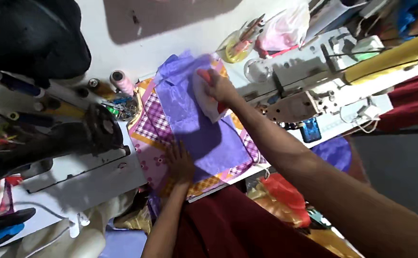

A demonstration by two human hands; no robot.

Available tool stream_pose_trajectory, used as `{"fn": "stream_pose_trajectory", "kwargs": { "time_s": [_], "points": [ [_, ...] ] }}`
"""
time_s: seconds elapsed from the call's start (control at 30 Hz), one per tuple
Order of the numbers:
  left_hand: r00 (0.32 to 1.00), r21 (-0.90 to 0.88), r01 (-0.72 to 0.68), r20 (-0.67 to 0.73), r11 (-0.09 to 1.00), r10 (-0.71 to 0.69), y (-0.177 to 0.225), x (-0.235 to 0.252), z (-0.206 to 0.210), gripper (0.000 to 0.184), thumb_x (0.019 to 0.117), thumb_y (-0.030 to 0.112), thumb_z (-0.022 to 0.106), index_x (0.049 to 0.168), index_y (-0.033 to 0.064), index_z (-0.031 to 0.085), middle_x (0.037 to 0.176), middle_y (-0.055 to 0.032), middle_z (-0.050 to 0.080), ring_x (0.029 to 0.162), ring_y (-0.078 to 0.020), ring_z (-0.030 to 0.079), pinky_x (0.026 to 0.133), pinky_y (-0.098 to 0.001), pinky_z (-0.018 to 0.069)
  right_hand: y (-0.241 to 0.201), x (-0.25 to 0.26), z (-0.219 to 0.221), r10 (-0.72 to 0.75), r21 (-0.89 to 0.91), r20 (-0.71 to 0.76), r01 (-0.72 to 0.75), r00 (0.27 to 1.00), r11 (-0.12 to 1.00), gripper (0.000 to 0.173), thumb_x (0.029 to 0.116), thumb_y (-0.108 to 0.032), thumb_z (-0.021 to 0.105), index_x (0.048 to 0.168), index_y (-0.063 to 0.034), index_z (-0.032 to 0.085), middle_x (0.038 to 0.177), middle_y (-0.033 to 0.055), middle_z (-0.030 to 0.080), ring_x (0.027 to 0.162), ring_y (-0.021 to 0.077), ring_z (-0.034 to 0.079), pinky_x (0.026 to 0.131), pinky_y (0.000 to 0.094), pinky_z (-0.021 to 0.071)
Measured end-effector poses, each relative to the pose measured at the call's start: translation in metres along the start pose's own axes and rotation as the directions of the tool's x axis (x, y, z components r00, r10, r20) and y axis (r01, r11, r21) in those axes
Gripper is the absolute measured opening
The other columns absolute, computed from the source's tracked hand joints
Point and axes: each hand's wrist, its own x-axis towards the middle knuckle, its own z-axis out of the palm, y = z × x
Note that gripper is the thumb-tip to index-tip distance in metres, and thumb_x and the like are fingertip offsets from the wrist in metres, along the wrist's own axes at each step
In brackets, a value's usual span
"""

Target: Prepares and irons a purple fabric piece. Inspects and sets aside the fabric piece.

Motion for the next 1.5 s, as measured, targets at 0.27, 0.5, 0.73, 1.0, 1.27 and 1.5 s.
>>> {"fn": "stream_pose_trajectory", "kwargs": {
  "time_s": [0.27,0.5,0.73,1.0,1.27,1.5],
  "points": [
    [0.999,0.001,0.030,0.036,1.000,-0.030,-0.002,0.001,0.003,0.055,0.1083,0.035,0.034,0.157,0.0107,0.043,0.165,-0.0205,0.031,0.153,-0.0449,0.025,0.120,-0.0651,0.0230,-0.020,-0.102,0.048,0.001,-0.073,0.155,0.010,0.988,0.997,0.067,0.1039,-0.035,0.057,0.163,-0.0241,0.028,0.103,0.0257,0.071,0.091,0.0490,0.070,0.076,0.0687,0.0534],
    [1.000,-0.024,0.008,0.001,1.000,-0.008,-0.002,0.000,0.003,0.056,0.1078,0.034,0.036,0.156,0.0073,0.042,0.163,-0.0233,0.034,0.152,-0.0458,0.028,0.121,-0.0640,0.0220,-0.057,-0.005,0.029,-0.065,-0.047,0.072,0.068,0.995,0.997,0.064,0.1009,-0.032,0.061,0.159,-0.0205,0.035,0.118,0.0260,0.069,0.105,0.0498,0.067,0.083,0.0707,0.0516],
    [0.999,-0.028,0.004,-0.040,1.000,-0.005,-0.004,0.000,0.004,0.057,0.1066,0.034,0.037,0.155,0.0048,0.043,0.163,-0.0203,0.035,0.152,-0.0437,0.029,0.121,-0.0622,0.0225,-0.077,-0.093,0.070,-0.075,-0.095,0.194,0.094,0.978,0.991,0.065,0.1039,-0.035,0.055,0.162,-0.0251,0.029,0.104,0.0236,0.072,0.093,0.0480,0.070,0.075,0.0679,0.0532],
    [0.999,-0.145,0.026,-0.031,0.989,-0.031,-0.007,-0.007,0.002,0.059,0.1087,0.034,0.035,0.159,0.0034,0.034,0.166,-0.0191,0.030,0.155,-0.0394,0.023,0.123,-0.0589,0.0190,-0.113,0.009,0.053,-0.143,-0.076,0.104,0.151,0.984,0.986,0.059,0.1022,-0.034,0.058,0.157,-0.0222,0.039,0.122,0.0228,0.069,0.110,0.0477,0.067,0.085,0.0704,0.0514],
    [0.993,-0.660,0.088,-0.004,0.746,-0.120,-0.027,-0.012,-0.016,0.058,0.1016,0.009,0.046,0.156,-0.0043,0.031,0.164,-0.0197,0.032,0.151,-0.0298,0.032,0.123,-0.0456,0.0284,-0.082,-0.117,0.083,-0.114,-0.072,0.209,0.131,0.971,0.989,0.067,0.1030,-0.036,0.056,0.163,-0.0255,0.028,0.106,0.0226,0.072,0.095,0.0468,0.070,0.076,0.0671,0.0542],
    [0.950,-0.931,0.108,-0.007,0.347,-0.314,-0.037,-0.002,-0.021,0.061,0.1045,0.025,0.022,0.159,-0.0004,0.019,0.162,-0.0194,0.034,0.142,-0.0194,0.044,0.115,-0.0335,0.0380,-0.030,-0.225,0.100,-0.159,-0.044,0.381,0.190,0.911,0.981,0.061,0.1073,-0.033,0.048,0.164,-0.0238,0.027,0.109,0.0211,0.072,0.101,0.0437,0.069,0.080,0.0635,0.0530]
  ]
}}
